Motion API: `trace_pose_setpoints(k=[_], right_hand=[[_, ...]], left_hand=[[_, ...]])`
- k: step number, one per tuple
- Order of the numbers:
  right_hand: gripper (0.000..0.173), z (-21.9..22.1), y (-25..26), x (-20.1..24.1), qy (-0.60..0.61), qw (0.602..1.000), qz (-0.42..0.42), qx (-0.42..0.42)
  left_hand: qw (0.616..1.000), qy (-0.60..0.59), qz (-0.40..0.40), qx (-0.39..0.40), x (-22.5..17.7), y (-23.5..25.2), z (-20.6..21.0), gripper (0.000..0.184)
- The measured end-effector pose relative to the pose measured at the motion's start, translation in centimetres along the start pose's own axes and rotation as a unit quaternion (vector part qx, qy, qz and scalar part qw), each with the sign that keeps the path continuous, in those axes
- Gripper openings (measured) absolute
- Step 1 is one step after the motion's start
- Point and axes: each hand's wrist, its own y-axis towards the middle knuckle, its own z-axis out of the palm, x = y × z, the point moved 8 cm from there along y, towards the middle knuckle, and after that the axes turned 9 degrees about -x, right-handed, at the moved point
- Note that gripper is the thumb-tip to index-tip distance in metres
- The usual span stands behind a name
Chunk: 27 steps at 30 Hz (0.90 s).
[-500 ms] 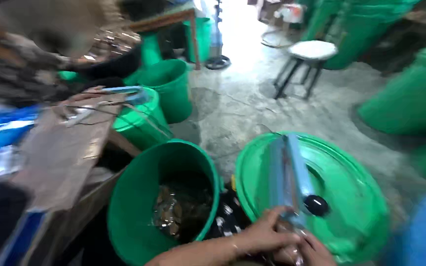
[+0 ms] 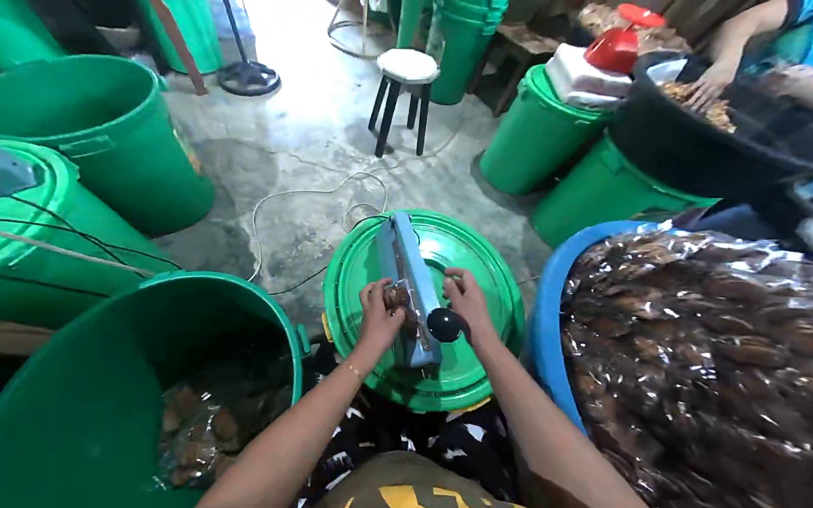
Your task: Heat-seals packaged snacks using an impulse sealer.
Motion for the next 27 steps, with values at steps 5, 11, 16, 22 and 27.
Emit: trace_pose_setpoints(k=[5,11,16,22,27], right_hand=[[0.066,1.7,-4.2,5.3,-0.287,0.928,-0.099,0.216],[0.063,4.1,-5.6,2.1,-0.260,0.956,-0.124,0.060],[0.057,3.5,-5.9,1.5,-0.181,0.970,-0.163,0.013],[0.052,3.2,-5.6,1.2,-0.132,0.978,-0.159,0.035],[0.044,2.7,-5.5,2.0,-0.115,0.972,-0.201,0.029]], left_hand=[[0.999,0.041,0.027,0.012,-0.7,3.8,-0.3,0.060],[0.999,-0.028,-0.035,-0.020,1.3,5.6,-1.6,0.065],[0.975,-0.152,-0.137,-0.087,2.8,5.3,-2.0,0.055],[0.963,-0.233,-0.131,-0.028,1.0,5.0,-0.5,0.051],[0.997,0.003,-0.024,0.067,-0.4,5.2,2.0,0.028]])
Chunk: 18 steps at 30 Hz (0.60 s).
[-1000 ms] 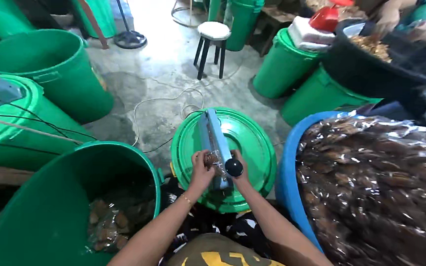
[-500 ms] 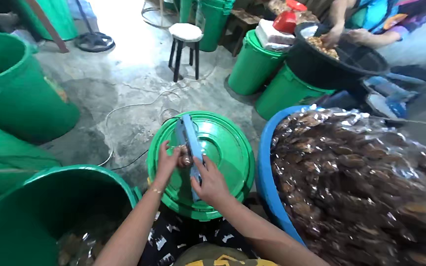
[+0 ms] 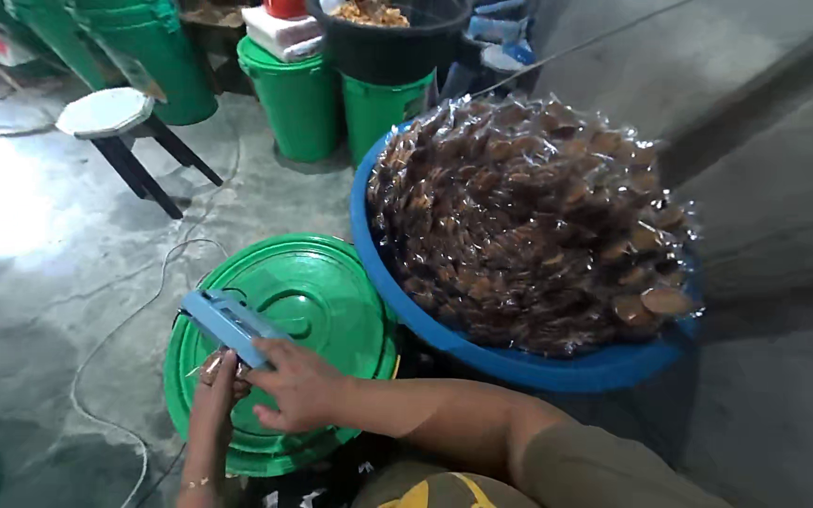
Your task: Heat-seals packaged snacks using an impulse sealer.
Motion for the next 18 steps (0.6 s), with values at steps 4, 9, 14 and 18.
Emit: trace_pose_setpoints(k=[4,9,14,18], right_hand=[[0.031,-2.1,-1.0,2.6,0.020,0.982,-0.162,-0.091],[0.024,-12.0,-2.3,-3.6,0.019,0.973,-0.082,-0.216],[0.030,-15.8,-3.8,-21.0,-0.269,0.950,0.139,-0.075],[0.053,-12.5,-6.5,-27.6,-0.408,0.885,0.154,0.163]], left_hand=[[0.985,0.064,0.152,-0.054,-0.9,-2.0,-2.1,0.038],[0.991,-0.004,0.094,-0.098,4.1,-7.9,-9.8,0.058],[0.964,0.231,-0.099,-0.085,12.1,-15.1,-20.9,0.069],[0.951,0.292,-0.081,-0.065,11.8,-15.8,-18.9,0.047]])
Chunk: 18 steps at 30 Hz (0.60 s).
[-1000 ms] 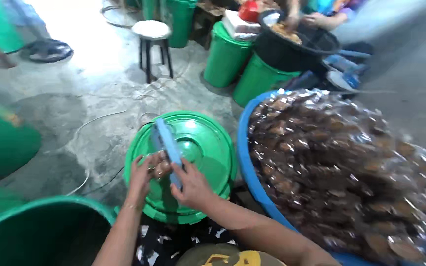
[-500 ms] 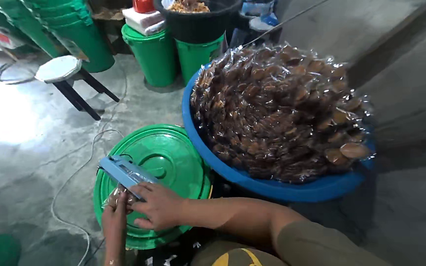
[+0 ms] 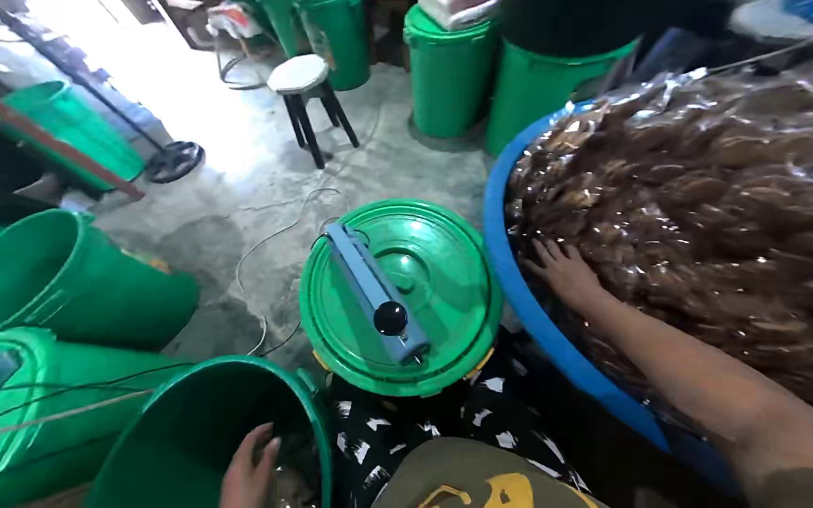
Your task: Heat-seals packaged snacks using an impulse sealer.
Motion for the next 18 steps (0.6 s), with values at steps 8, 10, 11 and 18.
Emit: trace_pose_setpoints(k=[8,10,11,18], right_hand=[[0.031,-7.1,-0.9,0.7,0.173,0.969,0.076,-0.162],[0.027,-11.4,-4.3,0.5,0.270,0.912,0.079,-0.297],[0.029,-13.4,-6.6,0.7,0.310,0.879,0.068,-0.356],[0.021,-13.7,-13.5,12.4,0.571,0.788,-0.160,-0.165]], left_hand=[[0.963,-0.096,0.179,0.176,-17.6,0.2,13.3,0.049],[0.964,-0.087,0.188,0.169,-18.6,0.7,14.6,0.054],[0.960,-0.083,0.197,0.179,-19.1,0.7,15.0,0.053],[0.899,-0.207,0.247,0.297,-22.3,-3.7,15.7,0.054]])
